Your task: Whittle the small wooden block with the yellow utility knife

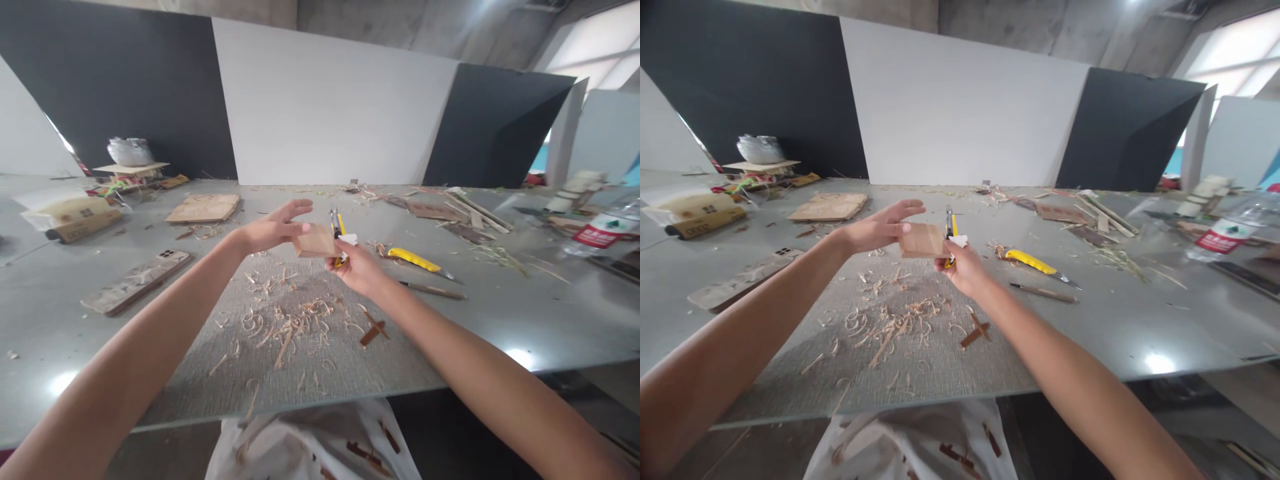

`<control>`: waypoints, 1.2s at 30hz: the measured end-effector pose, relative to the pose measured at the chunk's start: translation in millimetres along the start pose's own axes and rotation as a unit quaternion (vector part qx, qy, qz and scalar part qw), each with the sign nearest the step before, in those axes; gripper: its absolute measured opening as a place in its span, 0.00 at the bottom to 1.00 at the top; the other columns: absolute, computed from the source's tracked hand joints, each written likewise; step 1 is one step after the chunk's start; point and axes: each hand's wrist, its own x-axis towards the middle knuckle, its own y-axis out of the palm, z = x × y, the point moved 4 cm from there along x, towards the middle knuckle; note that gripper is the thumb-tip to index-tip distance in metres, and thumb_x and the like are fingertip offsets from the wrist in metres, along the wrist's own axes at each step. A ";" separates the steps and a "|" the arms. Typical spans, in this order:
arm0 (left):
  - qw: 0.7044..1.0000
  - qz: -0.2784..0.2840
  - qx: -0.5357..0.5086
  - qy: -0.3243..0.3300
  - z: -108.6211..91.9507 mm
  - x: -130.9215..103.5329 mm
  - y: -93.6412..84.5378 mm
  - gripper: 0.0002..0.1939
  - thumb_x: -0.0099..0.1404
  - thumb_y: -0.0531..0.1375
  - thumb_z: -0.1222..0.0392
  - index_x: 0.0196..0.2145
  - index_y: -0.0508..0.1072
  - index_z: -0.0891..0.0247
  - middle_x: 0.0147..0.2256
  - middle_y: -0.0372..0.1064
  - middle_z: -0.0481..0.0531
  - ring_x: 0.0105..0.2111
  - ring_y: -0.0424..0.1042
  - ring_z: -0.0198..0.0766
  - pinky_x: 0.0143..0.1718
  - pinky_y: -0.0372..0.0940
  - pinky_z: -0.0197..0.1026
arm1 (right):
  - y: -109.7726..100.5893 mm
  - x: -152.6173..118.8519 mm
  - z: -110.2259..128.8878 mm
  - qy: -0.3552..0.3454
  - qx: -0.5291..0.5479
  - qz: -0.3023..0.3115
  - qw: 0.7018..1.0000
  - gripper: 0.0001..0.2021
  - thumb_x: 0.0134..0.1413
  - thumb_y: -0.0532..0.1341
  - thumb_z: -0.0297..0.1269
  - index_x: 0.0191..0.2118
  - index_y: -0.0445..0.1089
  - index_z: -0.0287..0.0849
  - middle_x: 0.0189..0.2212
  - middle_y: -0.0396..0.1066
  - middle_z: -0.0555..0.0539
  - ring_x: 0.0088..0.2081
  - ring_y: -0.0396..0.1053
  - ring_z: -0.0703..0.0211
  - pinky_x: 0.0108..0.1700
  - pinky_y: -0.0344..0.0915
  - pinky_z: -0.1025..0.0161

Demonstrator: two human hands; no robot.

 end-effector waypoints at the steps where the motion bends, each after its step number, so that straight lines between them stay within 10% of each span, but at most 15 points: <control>1: 1.000 0.002 0.007 0.019 -2.6 -0.8 1.2 0.33 0.49 0.65 0.67 0.53 0.64 0.56 0.54 0.60 0.60 0.46 0.67 0.44 0.39 0.66 0.39 | -1.7 -0.1 0.5 0.002 0.023 -0.013 1.000 0.06 0.51 0.57 0.31 0.34 0.58 0.45 0.28 0.64 0.49 0.27 0.61 0.65 0.28 0.61 0.64; 5: 0.997 0.017 0.034 0.067 -5.2 -0.1 9.8 0.45 0.45 0.66 0.71 0.59 0.55 0.51 0.60 0.50 0.61 0.48 0.66 0.49 0.42 0.66 0.44 | 0.1 -4.6 2.3 0.019 0.076 -0.027 0.997 0.03 0.54 0.55 0.31 0.35 0.61 0.43 0.30 0.64 0.48 0.26 0.60 0.66 0.31 0.62 0.64; 13: 0.991 -0.038 0.005 0.127 -0.9 4.4 -0.3 0.39 0.57 0.58 0.60 0.62 0.44 0.51 0.56 0.59 0.59 0.52 0.63 0.48 0.50 0.60 0.52 | -5.2 -5.8 12.9 0.075 0.066 0.057 0.993 0.05 0.52 0.59 0.32 0.36 0.62 0.43 0.25 0.63 0.52 0.24 0.60 0.66 0.29 0.59 0.65; 19: 0.997 0.023 0.067 0.037 31.6 1.6 -20.2 0.32 0.55 0.59 0.59 0.58 0.58 0.57 0.57 0.59 0.60 0.53 0.61 0.50 0.49 0.60 0.50 | -38.3 -3.9 38.6 0.095 -0.140 0.151 0.974 0.24 0.53 0.47 0.63 0.32 0.60 0.45 0.16 0.48 0.57 0.16 0.38 0.69 0.18 0.41 0.67; 29: 0.990 0.131 0.003 -0.048 50.4 -8.4 -15.4 0.34 0.54 0.62 0.62 0.58 0.58 0.53 0.59 0.52 0.57 0.55 0.57 0.50 0.46 0.62 0.46 | -49.3 2.7 29.2 -0.042 -0.580 0.058 0.811 0.26 0.49 0.54 0.60 0.16 0.54 0.43 0.13 0.52 0.53 0.18 0.53 0.65 0.23 0.49 0.64; 36: 0.987 0.153 -0.007 -0.052 48.7 -8.1 -6.4 0.34 0.54 0.62 0.62 0.57 0.59 0.53 0.55 0.56 0.57 0.51 0.60 0.48 0.44 0.62 0.45 | -39.6 6.2 26.7 -0.161 -0.680 -0.044 0.714 0.24 0.54 0.47 0.53 0.14 0.49 0.43 0.12 0.44 0.54 0.17 0.48 0.67 0.22 0.42 0.65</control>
